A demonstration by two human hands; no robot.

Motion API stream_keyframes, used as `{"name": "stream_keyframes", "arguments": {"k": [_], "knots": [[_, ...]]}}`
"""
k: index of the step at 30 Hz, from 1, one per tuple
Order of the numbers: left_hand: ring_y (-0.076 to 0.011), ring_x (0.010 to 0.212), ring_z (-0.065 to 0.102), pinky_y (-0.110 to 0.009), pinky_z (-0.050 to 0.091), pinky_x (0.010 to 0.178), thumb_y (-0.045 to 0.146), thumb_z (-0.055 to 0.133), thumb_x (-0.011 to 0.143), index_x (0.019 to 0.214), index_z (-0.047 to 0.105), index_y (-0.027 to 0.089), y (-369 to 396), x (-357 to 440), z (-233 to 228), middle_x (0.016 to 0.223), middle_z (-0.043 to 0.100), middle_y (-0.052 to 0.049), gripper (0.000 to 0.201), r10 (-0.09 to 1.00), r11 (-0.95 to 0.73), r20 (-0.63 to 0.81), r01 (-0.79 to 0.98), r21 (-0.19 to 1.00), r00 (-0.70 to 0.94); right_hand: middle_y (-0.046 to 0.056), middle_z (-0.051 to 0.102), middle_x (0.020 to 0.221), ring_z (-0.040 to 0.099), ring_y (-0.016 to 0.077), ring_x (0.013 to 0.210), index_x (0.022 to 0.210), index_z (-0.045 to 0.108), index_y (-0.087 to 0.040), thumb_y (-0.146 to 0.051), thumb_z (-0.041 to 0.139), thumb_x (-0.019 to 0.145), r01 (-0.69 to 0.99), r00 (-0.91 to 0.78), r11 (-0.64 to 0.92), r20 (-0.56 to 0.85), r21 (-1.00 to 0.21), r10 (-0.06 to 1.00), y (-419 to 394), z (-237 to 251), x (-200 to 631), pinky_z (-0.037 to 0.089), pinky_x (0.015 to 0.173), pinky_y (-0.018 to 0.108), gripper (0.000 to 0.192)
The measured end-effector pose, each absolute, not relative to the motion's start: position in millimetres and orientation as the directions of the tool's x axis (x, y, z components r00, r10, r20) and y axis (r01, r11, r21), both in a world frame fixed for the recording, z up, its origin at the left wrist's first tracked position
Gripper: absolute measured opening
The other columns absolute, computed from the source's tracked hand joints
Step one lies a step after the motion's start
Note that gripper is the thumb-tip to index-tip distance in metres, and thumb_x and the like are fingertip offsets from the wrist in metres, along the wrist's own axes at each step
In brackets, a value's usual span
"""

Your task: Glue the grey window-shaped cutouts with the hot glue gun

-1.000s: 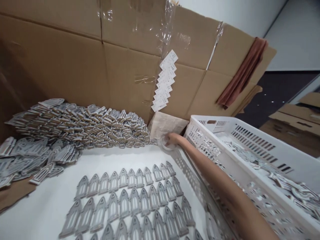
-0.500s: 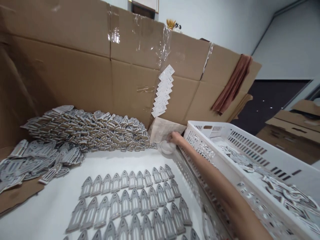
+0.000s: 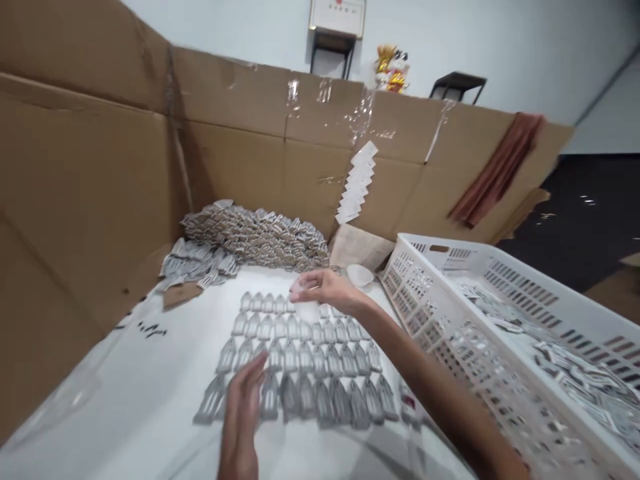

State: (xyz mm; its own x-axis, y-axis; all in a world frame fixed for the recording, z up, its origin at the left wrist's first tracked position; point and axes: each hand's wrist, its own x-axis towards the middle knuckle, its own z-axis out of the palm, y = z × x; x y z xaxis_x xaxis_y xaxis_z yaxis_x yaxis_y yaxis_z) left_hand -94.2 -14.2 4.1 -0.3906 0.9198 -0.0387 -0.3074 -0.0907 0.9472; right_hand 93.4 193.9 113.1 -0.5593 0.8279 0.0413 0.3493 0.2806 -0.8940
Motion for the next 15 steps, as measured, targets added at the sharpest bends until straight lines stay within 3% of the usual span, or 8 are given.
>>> {"name": "stream_keyframes", "arguments": {"k": [2, 4, 9, 15], "knots": [[-0.0381, 0.135, 0.068, -0.057, 0.05, 0.121, 0.055, 0.055, 0.106, 0.126, 0.077, 0.021, -4, -83, 27, 0.137, 0.076, -0.016, 0.046, 0.958, 0.047, -0.236, -0.719, 0.693, -0.165, 0.004, 0.08, 0.094, 0.073, 0.0171, 0.078, 0.106, 0.082, -0.018, -0.067, 0.088, 0.076, 0.307, -0.66, 0.248, -0.018, -0.919, 0.751, 153, 106, 70, 0.051, 0.06, 0.022, 0.058], [-0.0356, 0.121, 0.076, -0.055, 0.061, 0.108, 0.047, 0.054, 0.109, 0.119, 0.077, 0.014, 4, -77, 43, 0.123, 0.08, -0.018, 0.042, 0.913, 0.169, -0.407, -0.871, 0.462, -0.039, 0.003, 0.081, 0.089, 0.075, 0.0186, 0.072, 0.108, 0.082, -0.019, -0.064, 0.088, 0.077, 0.315, -0.726, 0.221, -0.084, -0.923, 0.682, 122, 100, 55, 0.052, 0.057, 0.024, 0.055], [-0.0241, 0.103, 0.08, -0.045, 0.068, 0.093, 0.031, 0.056, 0.11, 0.12, 0.074, 0.017, -5, -74, 50, 0.122, 0.082, -0.011, 0.024, 0.845, 0.188, -0.531, -0.893, 0.408, -0.064, -0.002, 0.077, 0.077, 0.073, 0.0166, 0.071, 0.099, 0.084, -0.02, -0.03, 0.092, 0.078, 0.43, -0.708, 0.327, -0.089, -0.842, 0.701, 82, 90, 44, 0.049, 0.061, 0.021, 0.024], [-0.0222, 0.089, 0.081, -0.035, 0.069, 0.077, 0.022, 0.054, 0.109, 0.111, 0.074, 0.014, -9, -69, 42, 0.107, 0.083, -0.011, 0.021, 0.819, 0.174, -0.567, -0.906, 0.387, -0.084, 0.0, 0.083, 0.089, 0.077, 0.0187, 0.084, 0.106, 0.085, -0.022, -0.024, 0.09, 0.085, 0.483, -0.744, 0.527, -0.009, -0.699, 0.669, 68, 92, 50, 0.049, 0.074, 0.023, 0.022]]}}
